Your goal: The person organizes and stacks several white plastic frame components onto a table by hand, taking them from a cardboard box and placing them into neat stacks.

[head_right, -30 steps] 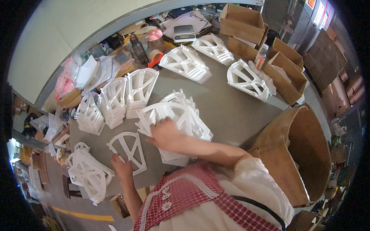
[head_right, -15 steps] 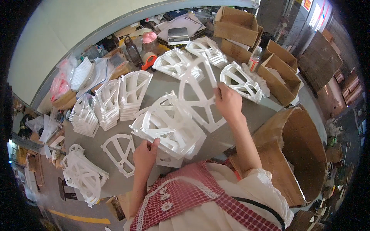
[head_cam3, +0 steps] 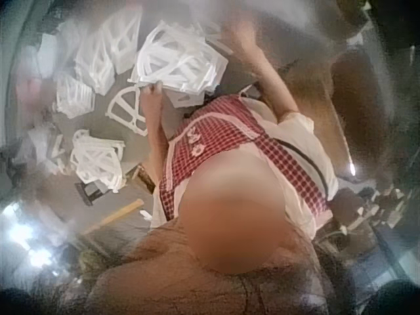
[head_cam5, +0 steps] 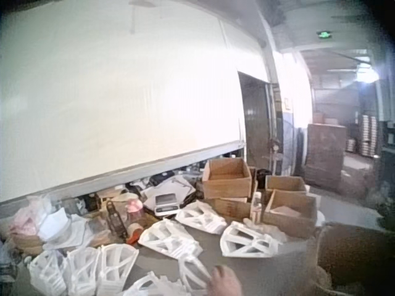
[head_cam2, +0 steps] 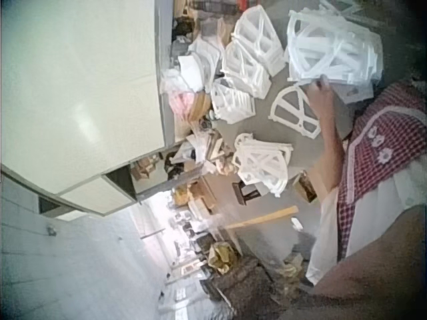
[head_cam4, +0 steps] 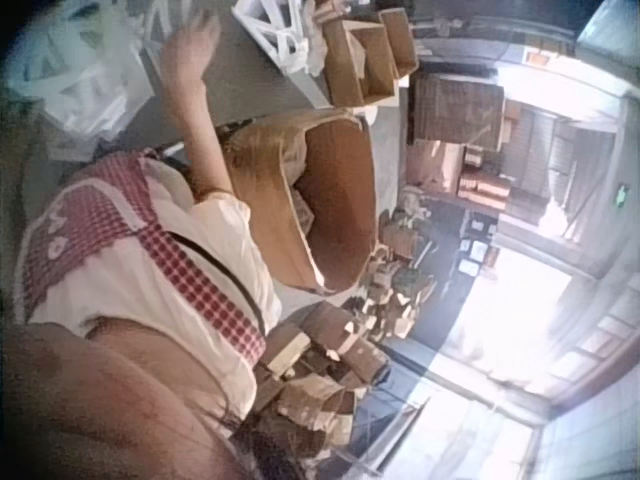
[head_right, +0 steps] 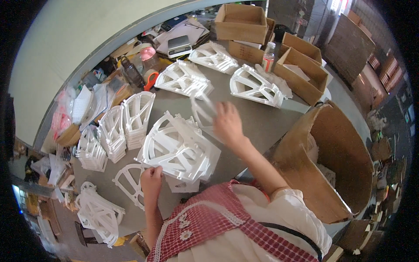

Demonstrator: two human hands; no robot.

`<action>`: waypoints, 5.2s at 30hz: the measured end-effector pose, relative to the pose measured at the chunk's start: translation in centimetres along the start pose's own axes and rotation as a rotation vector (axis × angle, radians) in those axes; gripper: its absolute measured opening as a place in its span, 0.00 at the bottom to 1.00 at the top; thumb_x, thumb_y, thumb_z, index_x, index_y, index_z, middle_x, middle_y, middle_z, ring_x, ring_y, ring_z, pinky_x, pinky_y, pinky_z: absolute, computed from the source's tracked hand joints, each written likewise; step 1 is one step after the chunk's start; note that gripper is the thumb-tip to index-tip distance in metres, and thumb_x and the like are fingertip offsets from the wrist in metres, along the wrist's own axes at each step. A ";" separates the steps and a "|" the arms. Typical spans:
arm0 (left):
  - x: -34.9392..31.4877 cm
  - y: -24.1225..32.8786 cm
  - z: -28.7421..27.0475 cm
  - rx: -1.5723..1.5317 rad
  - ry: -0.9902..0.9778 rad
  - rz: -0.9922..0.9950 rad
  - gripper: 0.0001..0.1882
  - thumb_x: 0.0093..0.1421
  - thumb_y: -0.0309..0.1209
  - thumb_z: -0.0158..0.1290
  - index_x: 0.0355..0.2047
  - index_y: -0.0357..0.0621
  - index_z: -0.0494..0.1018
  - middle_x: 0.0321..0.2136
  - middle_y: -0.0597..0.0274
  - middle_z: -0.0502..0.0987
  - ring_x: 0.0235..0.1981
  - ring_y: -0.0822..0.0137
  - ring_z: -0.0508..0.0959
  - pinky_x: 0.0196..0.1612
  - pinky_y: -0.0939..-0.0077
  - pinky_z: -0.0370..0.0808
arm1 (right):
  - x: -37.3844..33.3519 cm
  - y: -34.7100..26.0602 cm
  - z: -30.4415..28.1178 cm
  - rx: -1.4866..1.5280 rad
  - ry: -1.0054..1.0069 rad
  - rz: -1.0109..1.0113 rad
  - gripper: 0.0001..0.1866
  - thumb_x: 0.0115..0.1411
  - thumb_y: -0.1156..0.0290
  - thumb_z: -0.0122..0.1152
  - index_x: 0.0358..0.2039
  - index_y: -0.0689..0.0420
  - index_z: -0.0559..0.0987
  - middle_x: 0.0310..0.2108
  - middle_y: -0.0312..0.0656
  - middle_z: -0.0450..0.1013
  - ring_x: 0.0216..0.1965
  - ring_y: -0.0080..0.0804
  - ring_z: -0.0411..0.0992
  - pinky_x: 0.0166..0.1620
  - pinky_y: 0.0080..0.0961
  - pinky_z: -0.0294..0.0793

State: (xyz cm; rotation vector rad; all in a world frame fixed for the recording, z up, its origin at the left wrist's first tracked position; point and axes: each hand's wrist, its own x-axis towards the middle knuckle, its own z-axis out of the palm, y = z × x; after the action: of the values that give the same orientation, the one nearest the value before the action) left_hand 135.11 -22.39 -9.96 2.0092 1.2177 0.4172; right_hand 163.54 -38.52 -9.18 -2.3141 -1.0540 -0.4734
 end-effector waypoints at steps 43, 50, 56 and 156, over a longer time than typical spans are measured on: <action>-1.7 3.8 3.1 0.175 0.142 0.662 0.18 0.54 0.26 0.55 0.47 0.41 0.74 0.51 0.48 0.67 0.52 0.49 0.68 0.56 0.55 0.62 | -5.6 6.2 4.1 0.040 0.212 0.385 0.15 0.55 0.73 0.56 0.44 0.55 0.77 0.39 0.51 0.75 0.43 0.55 0.71 0.48 0.46 0.70; -1.9 3.5 2.9 0.184 0.202 0.676 0.18 0.52 0.26 0.55 0.45 0.45 0.75 0.51 0.51 0.68 0.50 0.52 0.70 0.55 0.55 0.62 | -7.2 9.1 3.7 0.078 0.203 0.222 0.18 0.52 0.79 0.56 0.45 0.59 0.78 0.38 0.52 0.73 0.42 0.54 0.69 0.49 0.46 0.69; -2.0 3.5 2.7 0.167 0.198 0.647 0.18 0.52 0.27 0.55 0.45 0.45 0.76 0.50 0.51 0.68 0.51 0.52 0.70 0.56 0.56 0.61 | -7.4 9.4 2.9 0.226 0.229 0.268 0.17 0.51 0.80 0.56 0.43 0.57 0.81 0.36 0.51 0.74 0.41 0.53 0.70 0.46 0.42 0.72; -3.9 -0.7 -0.9 -1.047 -0.146 -0.072 0.14 0.62 0.21 0.49 0.48 0.31 0.72 0.40 0.55 0.78 0.40 0.64 0.79 0.44 0.71 0.76 | -3.4 -17.5 0.9 0.444 -0.360 -0.566 0.14 0.47 0.68 0.63 0.31 0.60 0.71 0.24 0.46 0.74 0.28 0.47 0.73 0.35 0.40 0.72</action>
State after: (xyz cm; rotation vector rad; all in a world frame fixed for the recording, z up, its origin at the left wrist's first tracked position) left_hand 132.17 -25.13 -9.49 1.0638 0.7204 0.6775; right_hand 147.95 -30.45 -5.79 -1.7221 -1.7956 -0.0049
